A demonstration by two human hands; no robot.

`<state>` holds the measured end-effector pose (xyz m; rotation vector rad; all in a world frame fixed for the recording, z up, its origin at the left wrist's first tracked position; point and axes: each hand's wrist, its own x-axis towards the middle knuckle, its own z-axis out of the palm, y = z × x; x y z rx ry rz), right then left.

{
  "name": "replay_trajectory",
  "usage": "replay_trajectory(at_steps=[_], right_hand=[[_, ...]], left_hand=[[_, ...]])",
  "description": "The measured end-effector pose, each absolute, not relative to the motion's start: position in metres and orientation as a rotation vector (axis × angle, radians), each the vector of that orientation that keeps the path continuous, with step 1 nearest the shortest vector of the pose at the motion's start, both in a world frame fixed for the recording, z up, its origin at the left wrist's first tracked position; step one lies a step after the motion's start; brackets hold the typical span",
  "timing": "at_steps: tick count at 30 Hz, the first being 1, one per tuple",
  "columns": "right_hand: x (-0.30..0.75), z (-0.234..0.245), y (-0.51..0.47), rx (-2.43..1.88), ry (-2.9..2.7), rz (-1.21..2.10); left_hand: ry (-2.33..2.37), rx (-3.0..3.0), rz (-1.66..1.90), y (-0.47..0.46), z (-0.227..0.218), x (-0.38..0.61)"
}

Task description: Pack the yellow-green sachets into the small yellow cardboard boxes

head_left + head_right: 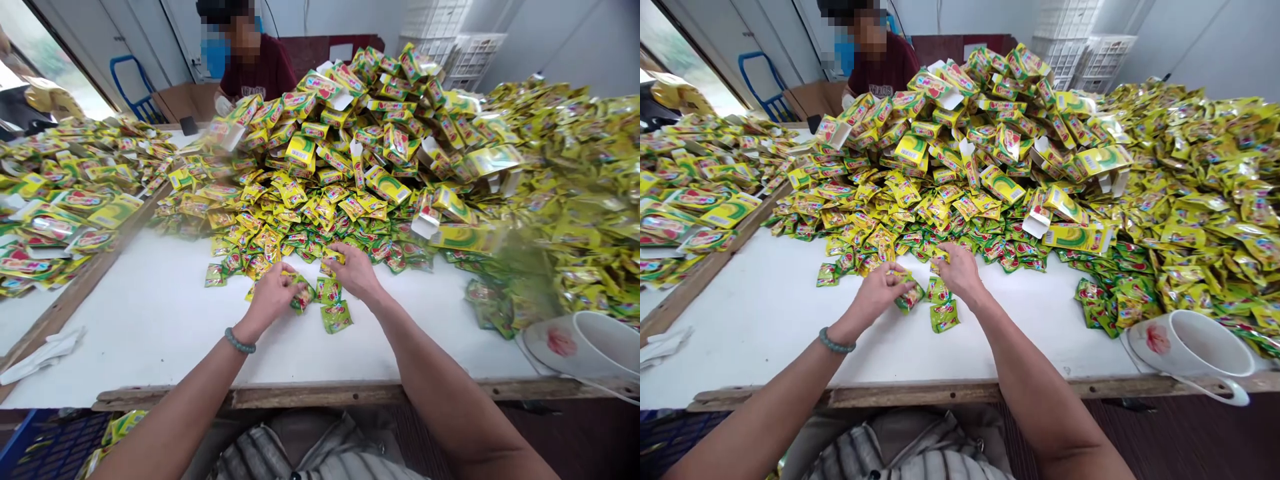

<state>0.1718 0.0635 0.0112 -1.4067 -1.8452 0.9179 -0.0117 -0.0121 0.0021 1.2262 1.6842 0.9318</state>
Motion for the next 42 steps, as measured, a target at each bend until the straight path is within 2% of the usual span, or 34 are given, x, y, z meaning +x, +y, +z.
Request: replay_trajectory(at_steps=[3,7,12,19,26,37,42], right_hand=[[0.166,0.012,0.059,-1.246,-1.56,1.245],[0.149,0.002,0.05,-1.119,-1.312,1.553],[0.137,-0.012,0.042,-1.27,-1.395,1.395],[0.131,-0.019,0.04,-1.19,-1.367,1.348],[0.141,-0.007,0.039,-1.112,-1.438,1.665],[0.133,-0.007,0.035,-0.999,-1.407,1.44],[0.129,-0.007,0.033,-1.058,-1.533,1.347]], left_hand=[[1.569,0.881,1.239,-0.002,-0.008,-0.015],[1.434,0.628,1.414,-0.003,-0.013,-0.009],[1.314,0.47,1.48,-0.006,-0.008,-0.005],[1.27,0.452,1.471,-0.009,-0.007,-0.001],[1.259,0.595,1.469,-0.01,0.0,-0.001],[1.144,0.442,1.448,-0.011,0.001,-0.003],[1.233,0.449,1.479,-0.01,0.002,-0.003]])
